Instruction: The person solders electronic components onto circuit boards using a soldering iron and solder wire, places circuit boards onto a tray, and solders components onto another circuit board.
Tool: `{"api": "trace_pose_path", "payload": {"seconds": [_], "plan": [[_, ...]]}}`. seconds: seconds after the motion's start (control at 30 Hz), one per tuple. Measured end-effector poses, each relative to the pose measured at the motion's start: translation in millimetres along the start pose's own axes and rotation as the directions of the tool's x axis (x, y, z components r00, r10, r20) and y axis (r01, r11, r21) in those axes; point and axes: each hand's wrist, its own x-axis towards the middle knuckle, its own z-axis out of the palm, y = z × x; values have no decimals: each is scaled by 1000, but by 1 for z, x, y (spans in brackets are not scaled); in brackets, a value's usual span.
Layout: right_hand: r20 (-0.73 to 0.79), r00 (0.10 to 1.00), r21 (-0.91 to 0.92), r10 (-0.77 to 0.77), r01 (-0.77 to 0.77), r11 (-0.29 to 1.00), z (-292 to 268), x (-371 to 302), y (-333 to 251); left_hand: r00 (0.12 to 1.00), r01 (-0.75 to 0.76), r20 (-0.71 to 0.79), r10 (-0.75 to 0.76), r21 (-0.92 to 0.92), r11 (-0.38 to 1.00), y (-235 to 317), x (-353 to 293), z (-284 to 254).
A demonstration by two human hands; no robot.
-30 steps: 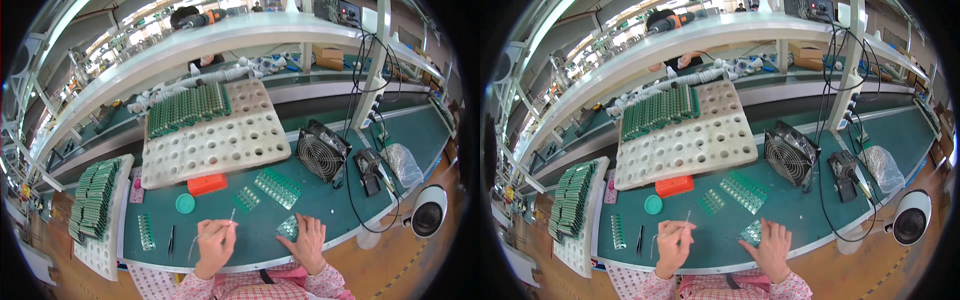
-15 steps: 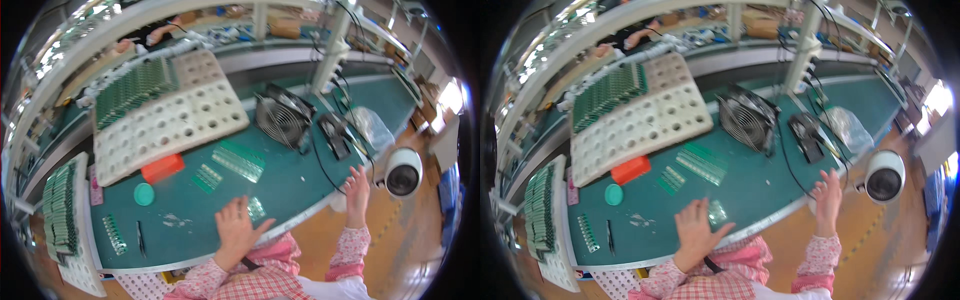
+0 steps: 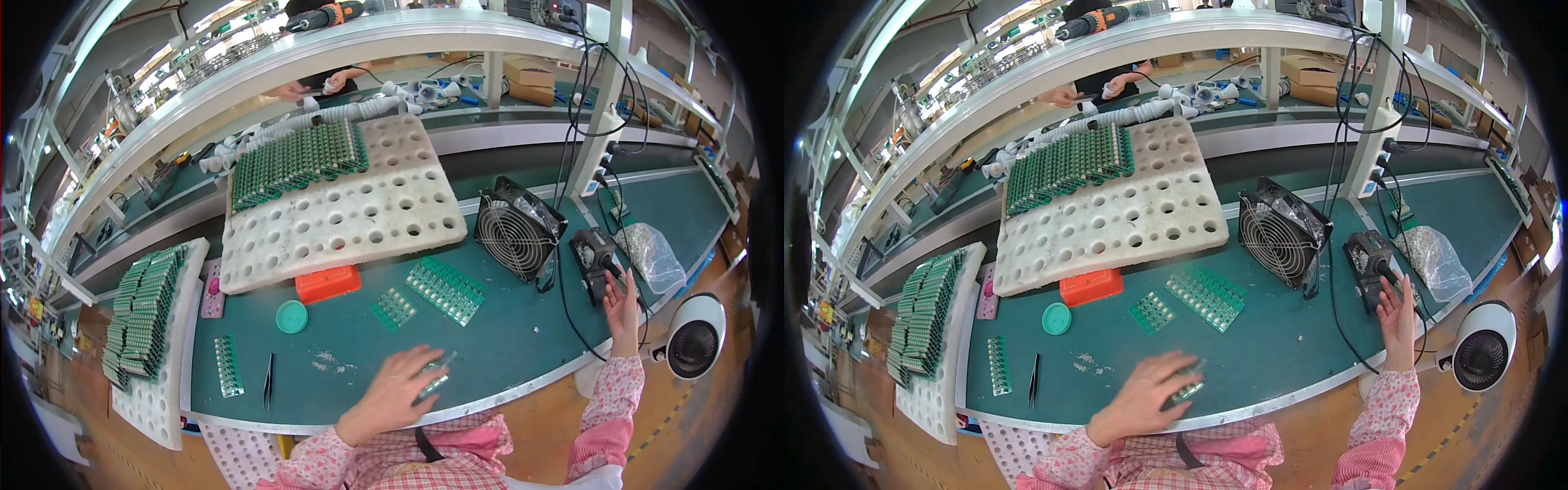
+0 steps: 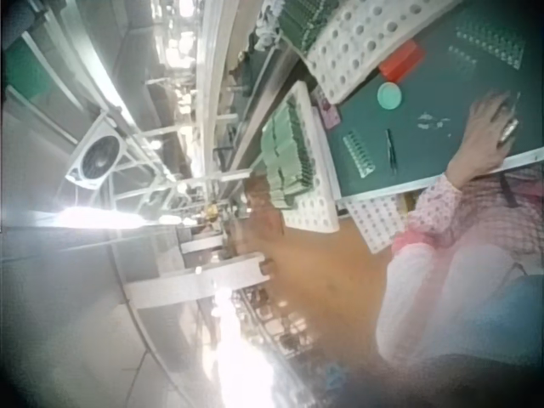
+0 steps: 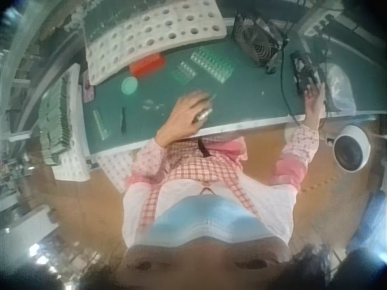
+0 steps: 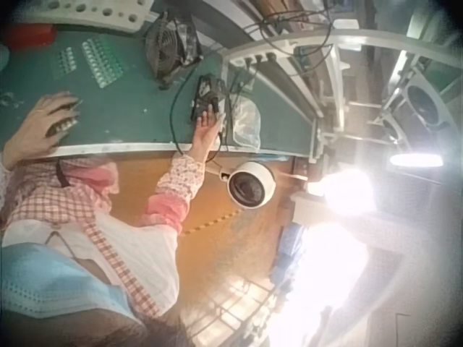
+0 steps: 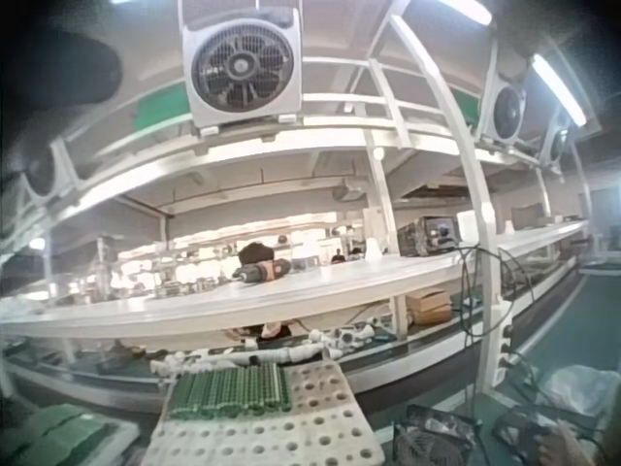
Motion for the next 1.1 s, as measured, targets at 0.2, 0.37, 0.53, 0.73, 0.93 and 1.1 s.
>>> {"api": "trace_pose_path", "payload": {"seconds": [0.2,0.37,0.53,0.73,0.93,1.1], "plan": [[-43,999,11,-19,19,1000,-2,-5,-3,810,284,-521,-269,-54,957,-57,49,-108],[-240,942,-175,-235,196,965,-20,-24,8,781,294,-611,-131,174,940,-138,142,-166],[-362,819,-318,-446,341,885,27,-102,5,805,285,-573,153,599,748,-197,232,-163],[-313,698,-582,-644,395,711,47,-140,21,920,315,-393,1,740,595,-194,315,-213],[-296,759,-559,-580,355,749,57,-170,43,947,319,-236,-216,740,592,-238,355,-132],[-243,798,-641,-551,294,709,49,-181,57,987,148,-97,-130,870,470,-282,355,-106]]}}
